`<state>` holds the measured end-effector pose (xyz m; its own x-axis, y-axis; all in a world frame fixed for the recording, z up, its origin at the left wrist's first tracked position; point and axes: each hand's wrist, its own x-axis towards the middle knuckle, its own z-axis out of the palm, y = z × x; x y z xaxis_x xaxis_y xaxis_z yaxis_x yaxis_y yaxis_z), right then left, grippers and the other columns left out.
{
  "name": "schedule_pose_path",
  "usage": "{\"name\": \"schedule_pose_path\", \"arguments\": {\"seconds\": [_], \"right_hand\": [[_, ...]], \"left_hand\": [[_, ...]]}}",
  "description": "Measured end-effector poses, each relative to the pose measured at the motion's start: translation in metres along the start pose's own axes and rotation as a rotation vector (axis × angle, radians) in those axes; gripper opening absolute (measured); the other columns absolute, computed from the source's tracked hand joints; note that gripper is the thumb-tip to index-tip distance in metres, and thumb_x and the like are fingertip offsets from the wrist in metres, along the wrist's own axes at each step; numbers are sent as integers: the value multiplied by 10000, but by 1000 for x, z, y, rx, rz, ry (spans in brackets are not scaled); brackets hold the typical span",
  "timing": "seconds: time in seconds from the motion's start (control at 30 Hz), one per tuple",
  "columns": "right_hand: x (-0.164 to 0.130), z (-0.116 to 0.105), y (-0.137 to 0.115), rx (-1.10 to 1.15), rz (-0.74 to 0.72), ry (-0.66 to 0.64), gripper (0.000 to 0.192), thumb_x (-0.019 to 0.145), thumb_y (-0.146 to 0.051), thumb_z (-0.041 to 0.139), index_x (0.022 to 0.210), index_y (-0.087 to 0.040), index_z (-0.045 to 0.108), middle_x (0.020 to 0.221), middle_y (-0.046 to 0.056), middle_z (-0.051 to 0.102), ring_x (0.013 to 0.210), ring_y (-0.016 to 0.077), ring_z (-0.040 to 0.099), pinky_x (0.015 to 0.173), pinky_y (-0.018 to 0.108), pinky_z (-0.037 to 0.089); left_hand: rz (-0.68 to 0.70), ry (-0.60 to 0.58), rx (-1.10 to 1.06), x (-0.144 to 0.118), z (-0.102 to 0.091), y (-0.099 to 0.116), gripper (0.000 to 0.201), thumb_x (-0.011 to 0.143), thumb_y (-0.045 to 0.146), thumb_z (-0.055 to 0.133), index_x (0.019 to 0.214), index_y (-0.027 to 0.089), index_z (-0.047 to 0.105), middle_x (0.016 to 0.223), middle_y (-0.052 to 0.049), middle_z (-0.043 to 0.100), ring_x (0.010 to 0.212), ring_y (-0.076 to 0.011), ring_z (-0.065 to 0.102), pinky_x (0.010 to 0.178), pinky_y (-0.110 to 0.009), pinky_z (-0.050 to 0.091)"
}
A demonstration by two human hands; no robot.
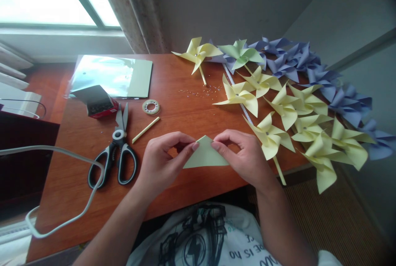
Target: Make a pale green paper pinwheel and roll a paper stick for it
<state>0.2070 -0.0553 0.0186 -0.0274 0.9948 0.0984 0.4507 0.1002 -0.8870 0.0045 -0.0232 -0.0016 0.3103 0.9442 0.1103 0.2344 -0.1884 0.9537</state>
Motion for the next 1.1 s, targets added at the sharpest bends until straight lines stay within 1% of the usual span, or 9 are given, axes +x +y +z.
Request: {"name": "schedule_pose_path", "arguments": {"seconds": [0.13, 0.27, 0.37, 0.47, 0.57, 0.7, 0.83, 1.0, 1.1], "right_hand": [[0, -2, 3, -11, 24, 16, 157, 905, -268, 699, 764, -201, 688, 749, 6, 718, 706, 162, 654, 663, 272, 519], [0, -5, 5, -43, 34, -35, 177, 909, -275, 701, 751, -198, 685, 735, 2, 709, 695, 156, 645, 647, 268, 499], [0, -7, 6, -64, 30, -34, 199, 912, -278, 698, 732, -197, 670, 709, -2, 689, 671, 153, 628, 626, 266, 486], [0, -9, 7, -69, 32, -64, 192, 905, -293, 708, 741, -200, 674, 731, 5, 709, 691, 163, 646, 637, 271, 497], [-1, -11, 9, -94, 37, -109, 218, 901, -299, 712, 714, -199, 668, 696, 2, 698, 643, 156, 625, 594, 267, 476], [-3, -11, 9, -50, 20, -67, 219, 908, -293, 701, 712, -201, 666, 689, 1, 689, 654, 158, 630, 629, 276, 491], [-3, -9, 9, -9, 49, -99, 216, 919, -279, 684, 718, -198, 687, 681, 2, 703, 650, 160, 644, 625, 275, 487], [-4, -9, 10, 13, 75, -40, 206, 909, -273, 691, 718, -197, 705, 649, 4, 696, 621, 163, 634, 596, 277, 476], [-6, -9, 14, 71, 131, 77, 184, 907, -306, 701, 760, -197, 718, 641, -2, 681, 602, 156, 623, 599, 276, 488]], "left_hand": [[-29, -13, 13, 1, -2, -1, 102, 854, 274, 731, 803, 188, 751, 698, -19, 718, 609, -149, 615, 553, -240, 490], [-46, 27, 27, 1, -4, 1, 97, 852, 261, 731, 808, 176, 750, 694, -19, 716, 613, -144, 623, 547, -228, 480], [-41, 20, 43, 2, -5, 2, 102, 854, 259, 727, 801, 176, 748, 678, -12, 710, 604, -138, 618, 535, -225, 473], [-54, 73, 38, 2, -7, 1, 124, 859, 286, 730, 812, 174, 757, 686, -15, 711, 602, -136, 616, 522, -222, 466], [-64, 136, 47, 2, -10, 0, 130, 846, 297, 749, 818, 172, 766, 694, -14, 715, 603, -131, 614, 520, -217, 460], [-56, 170, 33, 3, -11, 1, 120, 841, 299, 757, 820, 181, 766, 702, -7, 717, 607, -129, 616, 537, -221, 471], [-49, 191, 67, 4, -10, 2, 107, 836, 287, 762, 807, 184, 763, 707, -1, 715, 607, -126, 617, 569, -228, 489], [-89, 136, -42, 4, -8, 0, 136, 836, 308, 764, 820, 174, 755, 729, -14, 717, 630, -132, 625, 584, -230, 493], [-130, 176, -120, 5, -11, -2, 159, 850, 330, 752, 829, 173, 746, 732, -16, 712, 650, -138, 639, 602, -232, 504]]}}
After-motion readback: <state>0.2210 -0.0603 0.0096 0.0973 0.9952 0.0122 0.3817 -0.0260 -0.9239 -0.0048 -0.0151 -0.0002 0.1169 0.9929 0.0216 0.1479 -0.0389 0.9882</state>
